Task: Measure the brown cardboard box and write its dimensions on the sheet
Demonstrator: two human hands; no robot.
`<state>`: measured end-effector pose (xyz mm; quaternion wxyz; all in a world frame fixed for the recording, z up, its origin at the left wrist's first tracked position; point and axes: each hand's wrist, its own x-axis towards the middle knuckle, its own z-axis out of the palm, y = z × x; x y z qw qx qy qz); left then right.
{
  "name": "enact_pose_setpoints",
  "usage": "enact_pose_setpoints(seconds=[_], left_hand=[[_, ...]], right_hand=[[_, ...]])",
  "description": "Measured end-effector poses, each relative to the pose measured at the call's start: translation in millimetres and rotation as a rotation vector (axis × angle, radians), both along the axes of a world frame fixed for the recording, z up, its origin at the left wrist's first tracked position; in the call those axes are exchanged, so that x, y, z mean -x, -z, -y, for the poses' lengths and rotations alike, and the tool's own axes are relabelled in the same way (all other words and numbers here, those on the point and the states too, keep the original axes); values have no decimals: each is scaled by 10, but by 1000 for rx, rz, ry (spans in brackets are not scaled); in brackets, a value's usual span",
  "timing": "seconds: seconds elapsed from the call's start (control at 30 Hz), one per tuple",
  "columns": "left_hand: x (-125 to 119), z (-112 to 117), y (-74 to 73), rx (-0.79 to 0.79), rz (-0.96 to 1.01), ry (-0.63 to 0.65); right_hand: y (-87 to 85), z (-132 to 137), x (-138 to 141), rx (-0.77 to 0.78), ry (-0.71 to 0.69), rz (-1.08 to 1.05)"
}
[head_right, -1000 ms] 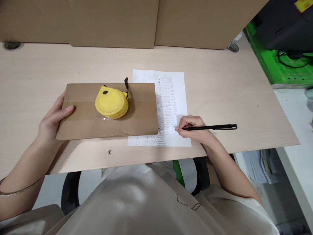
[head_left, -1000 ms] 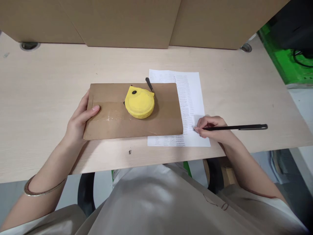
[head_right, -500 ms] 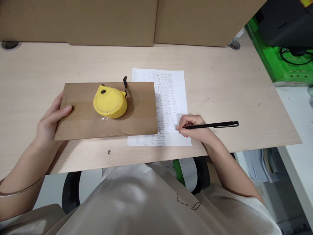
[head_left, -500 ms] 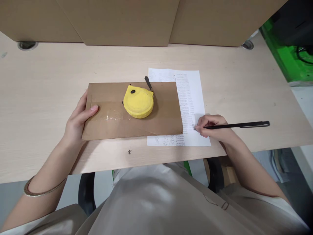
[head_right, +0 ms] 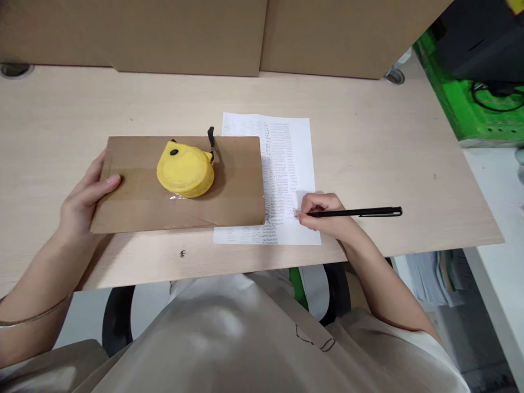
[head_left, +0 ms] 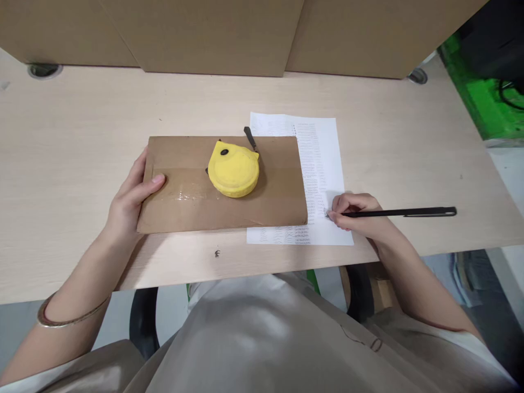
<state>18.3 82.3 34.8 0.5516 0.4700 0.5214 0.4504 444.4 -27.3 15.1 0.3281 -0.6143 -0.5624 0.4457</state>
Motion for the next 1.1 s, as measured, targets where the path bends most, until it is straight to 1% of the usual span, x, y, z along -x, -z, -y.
enact_pose_setpoints(seconds=[0.1, 0.23, 0.3, 0.4, 0.47, 0.53, 0.57, 0.67, 0.77, 0.8, 0.83, 0.87, 0.93, 0.97, 1.0, 1.03, 1.1], left_hand=[[2, -5, 14, -7, 2, -7], [17, -14, 22, 4, -2, -17], [21, -16, 22, 2, -4, -24], [13, -12, 19, 12, -15, -26], [4, -10, 13, 23, -13, -15], [-1, -10, 3, 23, 2, 7], [-2, -10, -3, 18, 8, 20], [-5, -8, -18, -3, 20, 54], [-12, -2, -26, 0, 34, 63], [-14, -1, -25, 2, 37, 59], [-16, -1, -23, 2, 39, 56], [-17, -2, -20, 1, 40, 55], [-15, -8, -7, 1, 46, 62], [-13, -11, 0, 2, 49, 69], [-11, -14, 8, 3, 50, 77], [-9, -16, 14, 3, 50, 87], [-6, -17, 22, 0, 51, 101]], right_hand=[[33, -7, -16, -17, -28, 1], [54, -27, -55, 20, -22, -9], [13, -45, -64, 58, -40, -22], [-133, -94, -14, 103, -53, 40], [-255, -149, 72, 126, 4, 207], [-355, -224, 190, 153, 58, 462], [-386, -268, 253, 170, 57, 603], [-405, -406, 424, 213, -44, 987], [-396, -515, 534, 241, -152, 1190], [-412, -541, 563, 226, -156, 1224], [-443, -564, 594, 187, -127, 1249], [-489, -583, 632, 116, -70, 1261], [-614, -616, 750, -87, 54, 1215], [-683, -632, 836, -192, 81, 1158], [-747, -650, 940, -279, 70, 1091], [-801, -670, 1058, -339, 26, 1030], [-869, -716, 1317, -387, -104, 959]])
